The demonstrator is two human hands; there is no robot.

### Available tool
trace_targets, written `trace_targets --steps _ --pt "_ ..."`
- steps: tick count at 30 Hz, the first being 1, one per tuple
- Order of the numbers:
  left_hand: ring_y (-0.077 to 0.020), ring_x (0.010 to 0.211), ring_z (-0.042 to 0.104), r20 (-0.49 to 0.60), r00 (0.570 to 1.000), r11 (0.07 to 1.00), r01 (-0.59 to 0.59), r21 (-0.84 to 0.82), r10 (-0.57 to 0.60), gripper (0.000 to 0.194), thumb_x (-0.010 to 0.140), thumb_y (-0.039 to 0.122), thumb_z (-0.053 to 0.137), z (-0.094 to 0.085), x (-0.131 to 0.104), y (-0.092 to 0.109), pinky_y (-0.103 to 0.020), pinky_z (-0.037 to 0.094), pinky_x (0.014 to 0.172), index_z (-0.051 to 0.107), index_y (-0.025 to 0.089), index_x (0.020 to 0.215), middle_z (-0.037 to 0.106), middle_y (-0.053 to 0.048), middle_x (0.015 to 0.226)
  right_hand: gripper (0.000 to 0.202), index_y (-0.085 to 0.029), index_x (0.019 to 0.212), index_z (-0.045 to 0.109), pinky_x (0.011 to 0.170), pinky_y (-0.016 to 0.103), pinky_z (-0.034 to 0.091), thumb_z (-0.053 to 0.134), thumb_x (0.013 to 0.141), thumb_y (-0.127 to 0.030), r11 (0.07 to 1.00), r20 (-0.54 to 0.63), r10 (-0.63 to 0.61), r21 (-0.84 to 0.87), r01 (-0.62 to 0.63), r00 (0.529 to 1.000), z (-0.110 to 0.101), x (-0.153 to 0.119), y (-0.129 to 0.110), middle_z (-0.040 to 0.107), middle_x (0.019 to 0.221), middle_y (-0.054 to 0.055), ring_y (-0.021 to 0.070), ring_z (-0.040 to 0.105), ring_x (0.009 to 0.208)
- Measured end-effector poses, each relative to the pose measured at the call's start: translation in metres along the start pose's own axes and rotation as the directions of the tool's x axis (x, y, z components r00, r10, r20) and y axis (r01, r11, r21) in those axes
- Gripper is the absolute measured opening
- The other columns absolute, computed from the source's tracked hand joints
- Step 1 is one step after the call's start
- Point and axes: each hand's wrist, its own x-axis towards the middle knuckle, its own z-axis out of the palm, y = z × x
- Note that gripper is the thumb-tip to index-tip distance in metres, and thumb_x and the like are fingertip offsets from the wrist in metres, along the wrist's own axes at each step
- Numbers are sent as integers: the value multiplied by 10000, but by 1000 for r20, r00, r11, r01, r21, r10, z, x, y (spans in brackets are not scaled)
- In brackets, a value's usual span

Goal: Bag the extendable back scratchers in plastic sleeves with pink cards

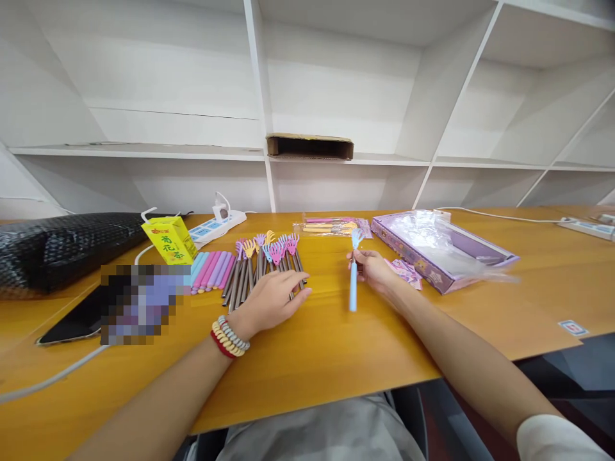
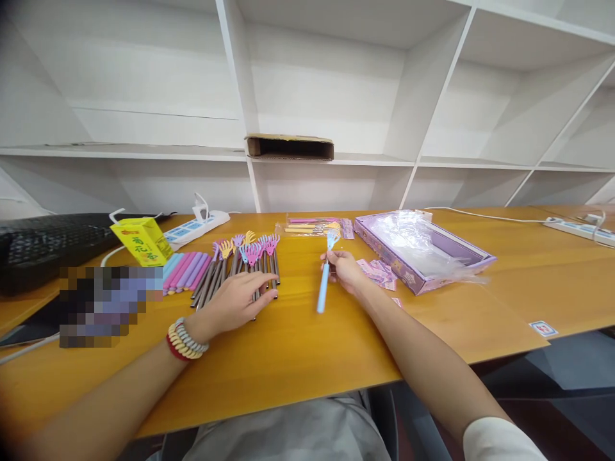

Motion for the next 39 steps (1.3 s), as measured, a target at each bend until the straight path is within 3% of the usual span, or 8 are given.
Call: trace_targets --steps 2,4,6,11,16,23,31,39 --pt "-196 869 586 -9 1000 999 11 37 -10 340 907 368 353 1 1 -5 -346 408 819 570 181 1090 640 -65 965 306 -145 828 570 384 217 286 426 827 -415 965 -38 -26 -260 15 999 2 1 2 536 540 10 96 407 410" --pt "-199 883 579 -6 1000 998 10 60 -10 316 902 350 366 2 1 -7 -348 409 819 582 182 1060 630 -63 969 318 -136 822 603 446 226 323 369 853 -351 819 -65 -118 -570 60 991 8 0 4 542 528 17 107 442 443" --pt "-199 886 570 0 1000 997 -3 72 3 300 897 335 376 4 2 -8 -345 414 814 590 181 1037 619 -63 959 308 -137 774 621 525 237 347 379 846 -313 652 -45 -205 -751 102 978 14 -3 6 581 574 43 127 505 530" --pt "-203 888 554 21 999 995 -43 87 41 270 885 313 402 6 3 -5 -346 425 802 599 176 1008 596 -66 944 278 -161 886 620 593 241 344 518 780 -397 443 -11 -265 -889 111 964 22 -7 10 639 672 47 162 571 658" --pt "-204 890 548 8 999 996 -50 70 49 264 882 304 406 6 3 -4 -350 434 799 604 175 1000 589 -72 940 189 -172 815 634 641 248 366 519 774 -318 297 57 -228 -947 125 972 24 -7 13 668 759 65 174 599 733" --pt "-212 899 550 10 999 995 -51 85 50 270 880 310 407 7 3 -5 -371 432 819 609 184 1008 587 -79 949 225 -187 851 642 639 273 367 487 793 -340 216 56 -221 -971 105 974 30 -8 13 672 811 91 211 612 787" --pt "-258 1114 474 64 994 994 -88 68 84 436 837 448 474 9 0 -9 -412 374 953 560 176 1167 539 -113 1163 239 -194 877 633 595 257 351 570 709 -352 225 101 -141 -965 132 985 18 -12 5 676 849 74 211 603 798" --pt "-247 1106 475 103 992 996 -82 43 77 435 859 469 439 14 -1 -14 -406 360 949 545 189 1175 528 -109 1166 160 -188 806 638 589 237 340 576 708 -297 254 179 -93 -947 197 979 11 -13 2 669 752 47 173 586 722"
